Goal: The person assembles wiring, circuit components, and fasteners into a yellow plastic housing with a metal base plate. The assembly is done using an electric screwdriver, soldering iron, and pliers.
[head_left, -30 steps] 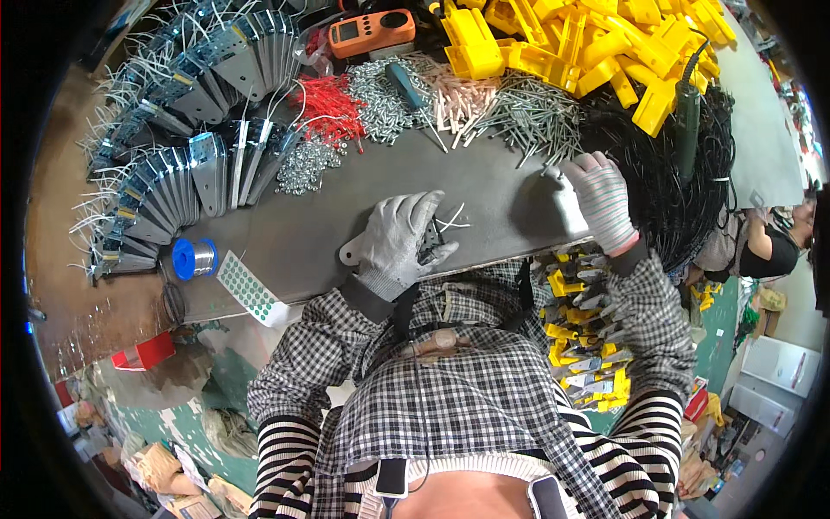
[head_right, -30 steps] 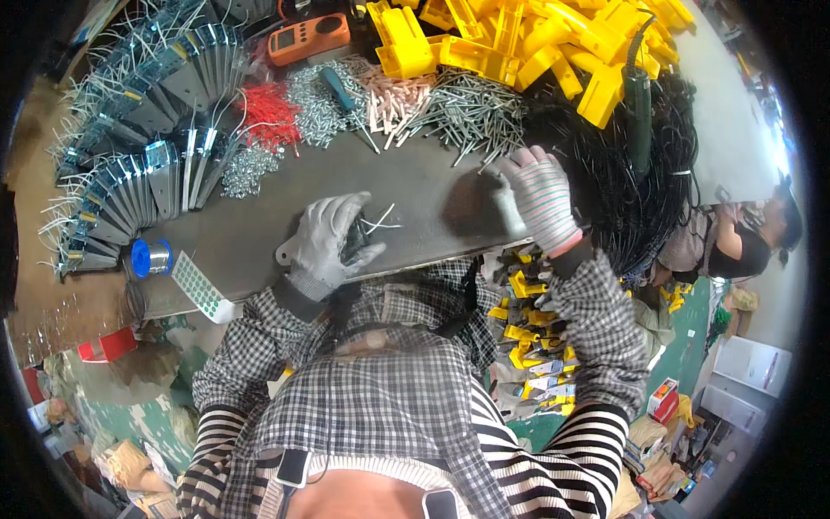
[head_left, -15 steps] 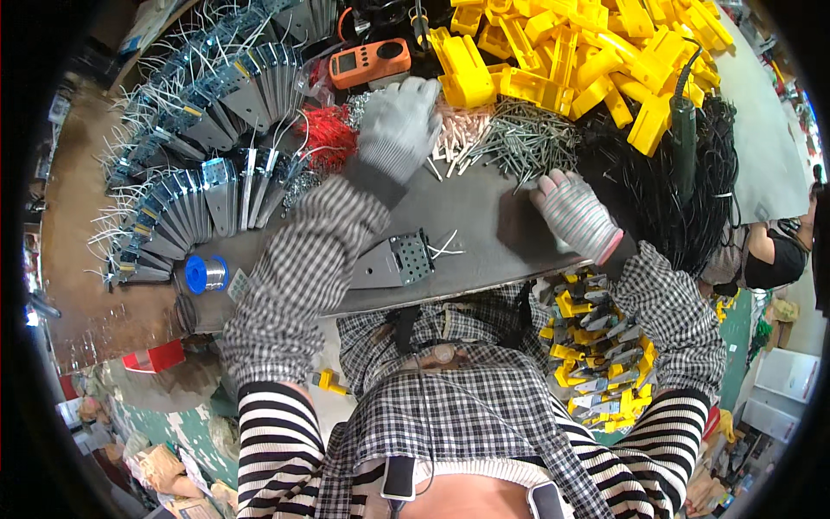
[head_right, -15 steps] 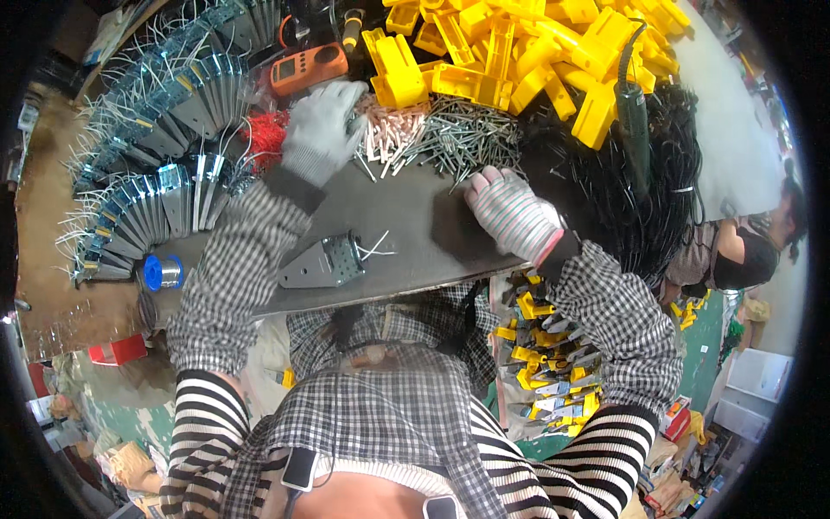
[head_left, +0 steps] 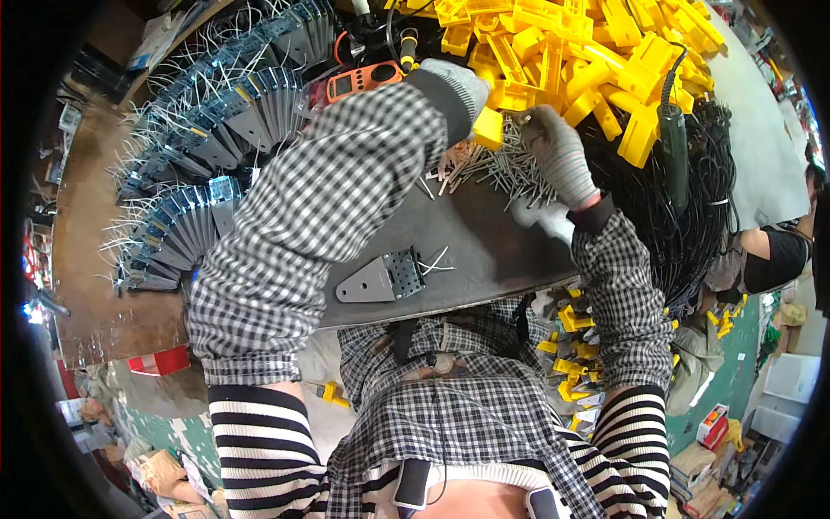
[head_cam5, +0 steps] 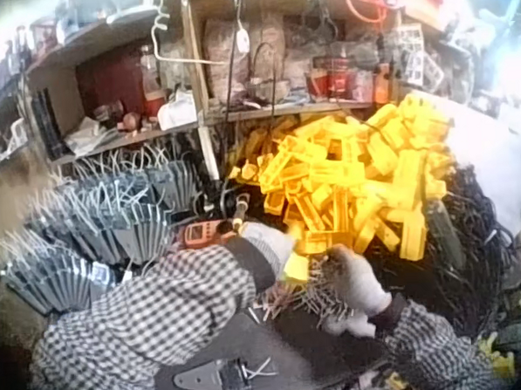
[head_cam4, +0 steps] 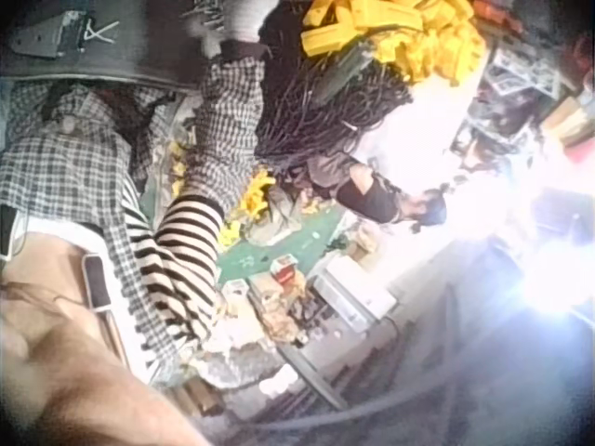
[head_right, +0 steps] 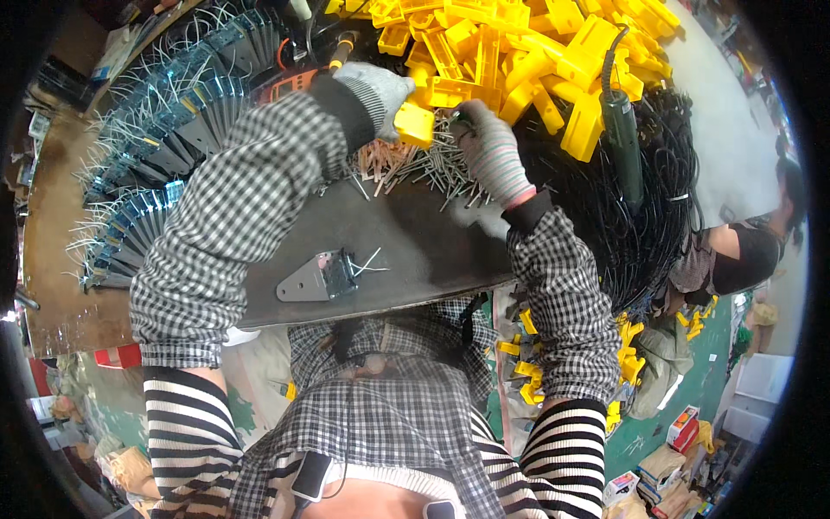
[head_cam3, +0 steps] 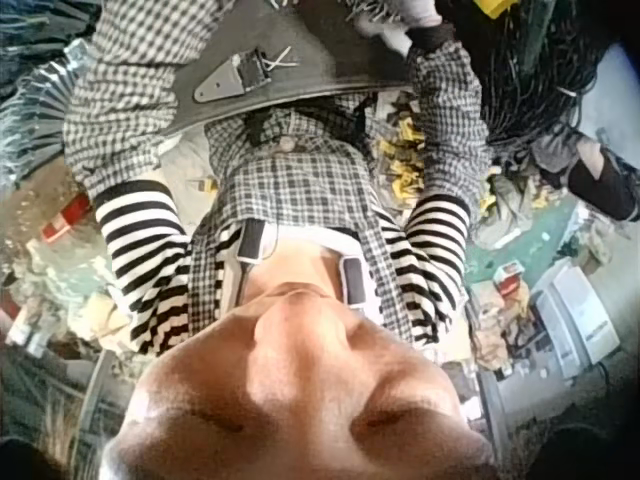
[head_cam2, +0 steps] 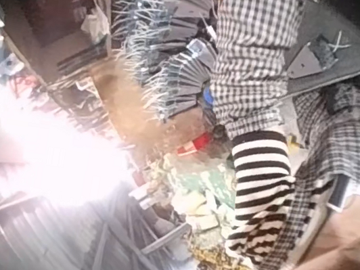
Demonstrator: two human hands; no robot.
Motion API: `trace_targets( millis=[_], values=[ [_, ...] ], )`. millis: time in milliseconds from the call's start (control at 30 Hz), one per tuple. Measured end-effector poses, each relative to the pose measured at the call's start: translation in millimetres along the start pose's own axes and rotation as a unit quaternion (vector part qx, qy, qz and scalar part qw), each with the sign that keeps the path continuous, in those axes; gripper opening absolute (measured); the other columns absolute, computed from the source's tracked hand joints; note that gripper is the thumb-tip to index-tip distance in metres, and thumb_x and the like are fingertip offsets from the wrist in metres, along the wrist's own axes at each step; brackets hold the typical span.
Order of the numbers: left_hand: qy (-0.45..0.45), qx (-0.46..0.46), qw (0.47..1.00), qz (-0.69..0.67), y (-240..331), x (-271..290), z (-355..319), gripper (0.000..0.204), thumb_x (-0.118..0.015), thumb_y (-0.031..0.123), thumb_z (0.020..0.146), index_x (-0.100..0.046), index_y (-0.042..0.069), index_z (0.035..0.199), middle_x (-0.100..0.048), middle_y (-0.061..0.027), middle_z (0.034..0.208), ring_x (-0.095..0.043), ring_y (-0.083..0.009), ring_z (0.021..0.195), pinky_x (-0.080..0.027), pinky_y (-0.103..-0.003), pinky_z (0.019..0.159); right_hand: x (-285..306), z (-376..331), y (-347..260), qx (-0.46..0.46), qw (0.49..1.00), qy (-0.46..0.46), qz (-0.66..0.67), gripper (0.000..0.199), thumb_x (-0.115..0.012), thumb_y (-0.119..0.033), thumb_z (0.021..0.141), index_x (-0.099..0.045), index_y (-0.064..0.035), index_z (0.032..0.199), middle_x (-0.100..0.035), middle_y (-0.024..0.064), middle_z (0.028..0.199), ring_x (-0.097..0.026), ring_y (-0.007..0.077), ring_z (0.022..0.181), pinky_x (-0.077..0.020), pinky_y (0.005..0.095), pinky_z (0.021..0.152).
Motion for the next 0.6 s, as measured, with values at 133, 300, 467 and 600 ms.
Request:
trace_targets(
  millis=[133,300,467,600],
  values=[
    [0.023,0.02,0.977,-0.21,-6.3,-5.1,-37.0,0.07,-0.071,0.053,0.077,-0.054,0.008,0.128,-0.065,-0.0158,0.115,-0.062,-0.0304,0.11,-0.049,-0.041,0.094,2.4,0.8,14.5,-0.039,0.995,0.025,0.087,0.016,-0.061,-0.015,0.092,-0.059,-0.0008,0.099,-0.062,0.0095,0.079,-0.057,0.0166,0.07,-0.0469,0.0319,0.066],
    [0.031,-0.039,0.632,-0.774,9.8,-73.9,-104.7,0.063,-0.083,0.023,0.071,-0.054,0.0,0.122,-0.063,-0.0055,0.112,-0.059,-0.0152,0.105,-0.046,-0.029,0.095,20.2,-19.9,-28.3,-0.101,0.965,0.057,0.235,0.013,-0.058,-0.014,0.094,-0.06,-0.0007,0.097,-0.057,-0.0007,0.078,-0.051,0.0077,0.071,-0.041,0.0226,0.064],
    [0.337,-0.021,0.694,-0.637,15.9,-84.7,-173.7,0.062,-0.084,0.005,0.068,-0.053,0.004,0.122,-0.055,-0.0052,0.116,-0.057,-0.0169,0.108,-0.046,-0.031,0.099,-15.2,-48.7,-65.0,-0.217,0.889,0.011,0.404,0.014,-0.06,-0.019,0.095,-0.061,-0.0049,0.095,-0.054,-0.0036,0.071,-0.049,0.0045,0.059,-0.0398,0.0203,0.055],
    [0.151,0.125,0.174,-0.965,32.8,-128.3,-180.0,0.049,-0.076,-0.007,0.069,-0.06,0.004,0.114,-0.054,-0.0056,0.11,-0.055,-0.0146,0.106,-0.05,-0.021,0.085,-35.3,-57.6,-82.4,-0.206,0.868,-0.026,0.45,0.015,-0.06,-0.02,0.095,-0.06,-0.0055,0.1,-0.055,-0.0042,0.073,-0.048,0.0027,0.06,-0.0379,0.0178,0.054]
  ],
)
Point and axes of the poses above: each hand's wrist, its own z-axis towards the middle knuckle, its own x-axis out of the back of the hand, y = z × x, the point moved 9 cm from there along z, towards the middle knuckle
